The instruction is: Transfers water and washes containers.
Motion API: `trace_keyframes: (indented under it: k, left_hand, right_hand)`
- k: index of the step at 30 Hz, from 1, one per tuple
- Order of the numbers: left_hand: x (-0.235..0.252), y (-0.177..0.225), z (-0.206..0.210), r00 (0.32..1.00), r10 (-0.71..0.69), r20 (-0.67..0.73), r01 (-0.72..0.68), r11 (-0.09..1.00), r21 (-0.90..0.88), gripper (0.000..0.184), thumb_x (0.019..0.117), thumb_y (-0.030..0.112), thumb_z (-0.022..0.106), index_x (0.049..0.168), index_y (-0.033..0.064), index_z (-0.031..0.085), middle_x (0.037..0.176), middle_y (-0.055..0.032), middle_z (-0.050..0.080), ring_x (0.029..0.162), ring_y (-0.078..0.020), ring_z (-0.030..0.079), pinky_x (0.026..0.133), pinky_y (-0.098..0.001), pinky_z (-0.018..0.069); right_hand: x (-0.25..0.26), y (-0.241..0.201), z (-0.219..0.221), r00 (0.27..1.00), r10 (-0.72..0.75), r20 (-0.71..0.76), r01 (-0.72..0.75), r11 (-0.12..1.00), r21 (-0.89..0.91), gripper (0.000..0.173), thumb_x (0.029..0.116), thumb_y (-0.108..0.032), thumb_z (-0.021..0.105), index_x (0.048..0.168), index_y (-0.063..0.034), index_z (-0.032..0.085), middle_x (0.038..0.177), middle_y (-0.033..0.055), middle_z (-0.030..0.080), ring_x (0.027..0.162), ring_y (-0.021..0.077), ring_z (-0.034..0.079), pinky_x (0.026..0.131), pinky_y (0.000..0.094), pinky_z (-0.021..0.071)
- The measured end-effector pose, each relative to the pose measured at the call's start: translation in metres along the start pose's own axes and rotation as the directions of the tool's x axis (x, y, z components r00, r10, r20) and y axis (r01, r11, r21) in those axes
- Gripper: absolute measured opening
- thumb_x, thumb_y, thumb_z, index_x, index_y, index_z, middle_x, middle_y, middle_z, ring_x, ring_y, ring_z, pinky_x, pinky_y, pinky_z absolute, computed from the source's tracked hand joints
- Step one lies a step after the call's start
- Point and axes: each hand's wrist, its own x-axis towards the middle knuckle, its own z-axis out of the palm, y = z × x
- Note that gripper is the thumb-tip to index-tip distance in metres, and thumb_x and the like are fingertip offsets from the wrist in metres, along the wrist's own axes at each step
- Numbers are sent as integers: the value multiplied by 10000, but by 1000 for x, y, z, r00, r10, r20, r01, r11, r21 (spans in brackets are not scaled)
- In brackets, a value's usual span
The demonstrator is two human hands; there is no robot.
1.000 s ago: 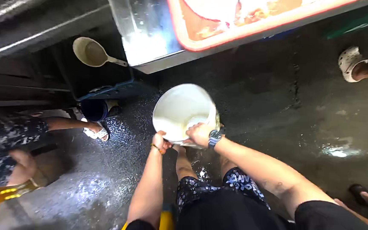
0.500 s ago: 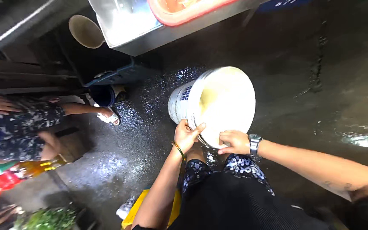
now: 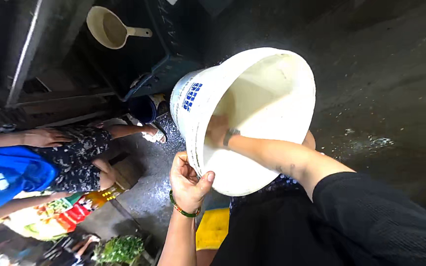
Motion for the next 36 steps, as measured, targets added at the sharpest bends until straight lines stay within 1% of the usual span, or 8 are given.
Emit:
trace_keyframes:
  k: [3, 8, 14, 18, 21, 23, 28, 36]
  left_hand:
    - [8, 7, -9, 998, 58, 26, -57, 998, -22, 494, 773, 327, 892, 1093, 146, 562, 949, 47, 722, 829, -68, 717, 751, -245, 628]
    - [-2, 13, 4, 998, -69, 14, 68, 996, 51, 468, 772, 283, 853, 1040, 74, 531, 812, 57, 677, 678, -39, 676, 600, -205, 590]
    - [22, -36, 24, 990, -137, -38, 141, 981, 136, 410, 741, 143, 815, 1048, 14, 576, 798, 9, 702, 692, -64, 701, 626, -246, 617]
    - [87, -62, 38, 959, -154, -240, 218, 938, 270, 389, 832, 235, 824, 1003, -29, 594, 765, -69, 620, 663, -126, 625, 639, -337, 563]
    - [110, -66, 91, 934, -190, -302, 279, 917, 285, 404, 878, 271, 829, 1016, -58, 640, 833, -156, 659, 757, -228, 651, 749, -446, 561]
    - [104, -69, 122, 942, -203, -266, 269, 932, 242, 346, 908, 253, 795, 996, -45, 643, 809, -134, 660, 742, -204, 653, 739, -417, 562]
    - [87, -88, 122, 959, -250, -130, 244, 968, -61, 234, 1006, 191, 650, 898, 2, 564, 638, -57, 595, 477, -118, 552, 439, -267, 470]
    - [117, -84, 61, 834, -468, -290, 437, 883, -168, 388, 997, 366, 688, 949, -10, 609, 689, -73, 597, 480, -119, 514, 454, -272, 461]
  right_hand:
    - [-32, -32, 21, 966, -183, 184, 99, 915, 391, 521, 1128, -372, 351, 1542, -78, 464, 1560, 156, 494, 1456, 301, 456, 1222, 522, 326]
    - [-19, 89, -15, 881, 85, 465, 177, 854, -490, 733, 1061, -557, 425, 1543, -5, 435, 1623, 267, 349, 1539, 465, 241, 1243, 682, 81]
    - [-61, 52, -91, 917, 214, 336, -75, 922, -381, 395, 1050, -261, 567, 1253, 63, 667, 1293, 306, 639, 1261, 480, 583, 1064, 693, 417]
    - [-164, 14, -132, 987, 78, 138, -90, 993, 83, 548, 1028, -513, 569, 1377, -97, 647, 1319, 201, 670, 1274, 370, 611, 1106, 639, 422]
    - [-204, 50, -126, 985, 65, -159, -92, 981, -170, 923, 833, -693, 717, 1529, -139, 470, 1509, 129, 540, 1461, 301, 439, 1259, 601, 193]
    - [-208, 84, -126, 916, -7, -400, -136, 935, -328, 854, 835, -744, 666, 1388, -96, 606, 1376, 126, 652, 1438, 330, 475, 1272, 632, 102]
    - [-216, 114, -114, 699, -410, -586, -95, 759, -644, 576, 892, -672, 627, 765, -111, 662, 706, 55, 673, 739, 257, 693, 839, 474, 566]
    - [-153, 55, -121, 757, -342, -557, -52, 818, -573, 779, 995, -710, 393, 728, -28, 661, 701, 143, 690, 724, 327, 712, 739, 517, 558]
